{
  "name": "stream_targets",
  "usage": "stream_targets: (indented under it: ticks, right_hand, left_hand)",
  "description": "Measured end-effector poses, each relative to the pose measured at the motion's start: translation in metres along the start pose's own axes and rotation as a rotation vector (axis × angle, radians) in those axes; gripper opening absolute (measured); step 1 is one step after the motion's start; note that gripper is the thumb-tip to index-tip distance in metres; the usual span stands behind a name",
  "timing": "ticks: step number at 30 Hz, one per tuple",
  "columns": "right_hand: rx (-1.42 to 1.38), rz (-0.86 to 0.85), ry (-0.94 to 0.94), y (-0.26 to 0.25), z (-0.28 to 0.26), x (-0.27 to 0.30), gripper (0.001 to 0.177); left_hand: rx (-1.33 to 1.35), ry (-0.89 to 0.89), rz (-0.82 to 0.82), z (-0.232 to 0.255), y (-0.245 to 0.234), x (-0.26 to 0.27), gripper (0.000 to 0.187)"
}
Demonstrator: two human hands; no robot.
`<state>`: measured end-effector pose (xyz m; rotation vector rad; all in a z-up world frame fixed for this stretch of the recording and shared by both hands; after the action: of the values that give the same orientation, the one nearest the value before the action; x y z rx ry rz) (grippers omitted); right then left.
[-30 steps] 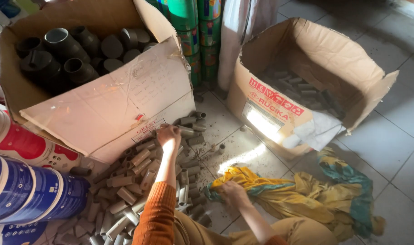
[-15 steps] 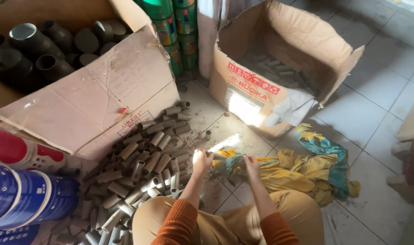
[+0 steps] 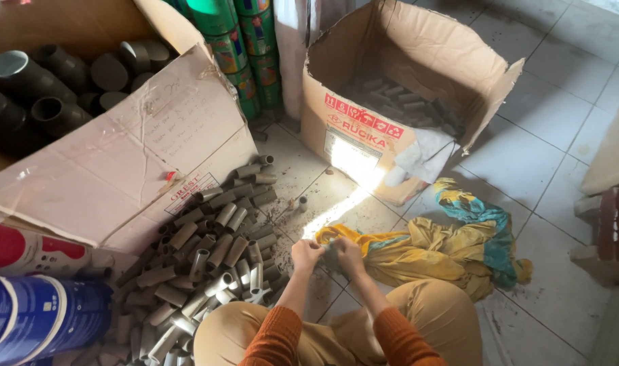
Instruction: The person sits on the floor and wipes small cylindrical metal parts with a cloth. They pick up each part from a pile, wipe it, and place it into a cardboard box. The person repeats this process for multiple parts throughout the clip.
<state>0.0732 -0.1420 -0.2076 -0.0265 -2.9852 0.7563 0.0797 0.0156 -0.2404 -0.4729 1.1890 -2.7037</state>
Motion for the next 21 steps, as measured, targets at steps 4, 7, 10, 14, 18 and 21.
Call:
stream_targets:
  ticks: [4,7,10,14,18,21]
  right_hand:
    - [-0.134,-0.025,-0.036,0.010,0.016,0.006,0.011]
    - [-0.006,0.023,0.040,0.003,0.032,-0.001,0.010]
    - [-0.115,-0.008,-0.035,-0.002,-0.014,0.010,0.015]
    - [-0.101,-0.036,-0.074,-0.002,-0.021,0.019,0.025]
    - [-0.016,0.009,-0.136,0.003,-0.007,0.007,0.032]
    - [-0.048,-0.072,-0.188,-0.002,-0.065,0.035,0.035]
  left_hand:
    - [0.036,0.007,-0.035,0.010,-0.014,0.013,0.022]
    - [0.074,0.045,-0.072,0.040,-0.045,0.036,0.019]
    - [0.079,-0.033,-0.059,0.039,-0.047,0.029,0.027]
    - [0.115,-0.104,-0.032,0.009,-0.023,0.014,0.031]
    - [0.135,-0.310,-0.132,0.022,-0.032,0.028,0.033]
    - [0.027,-0.304,-0.132,0.003,-0.019,0.014,0.031]
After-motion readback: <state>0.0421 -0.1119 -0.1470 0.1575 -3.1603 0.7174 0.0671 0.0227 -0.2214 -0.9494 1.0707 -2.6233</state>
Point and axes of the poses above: each hand's wrist, its own x-axis away from the middle knuckle, its own y-axis out of the palm, z = x × y, the point moved 3 cm from there along -x, towards the middle knuckle, and after that the axes turned 4 degrees about -x, right-handed, at the moved point
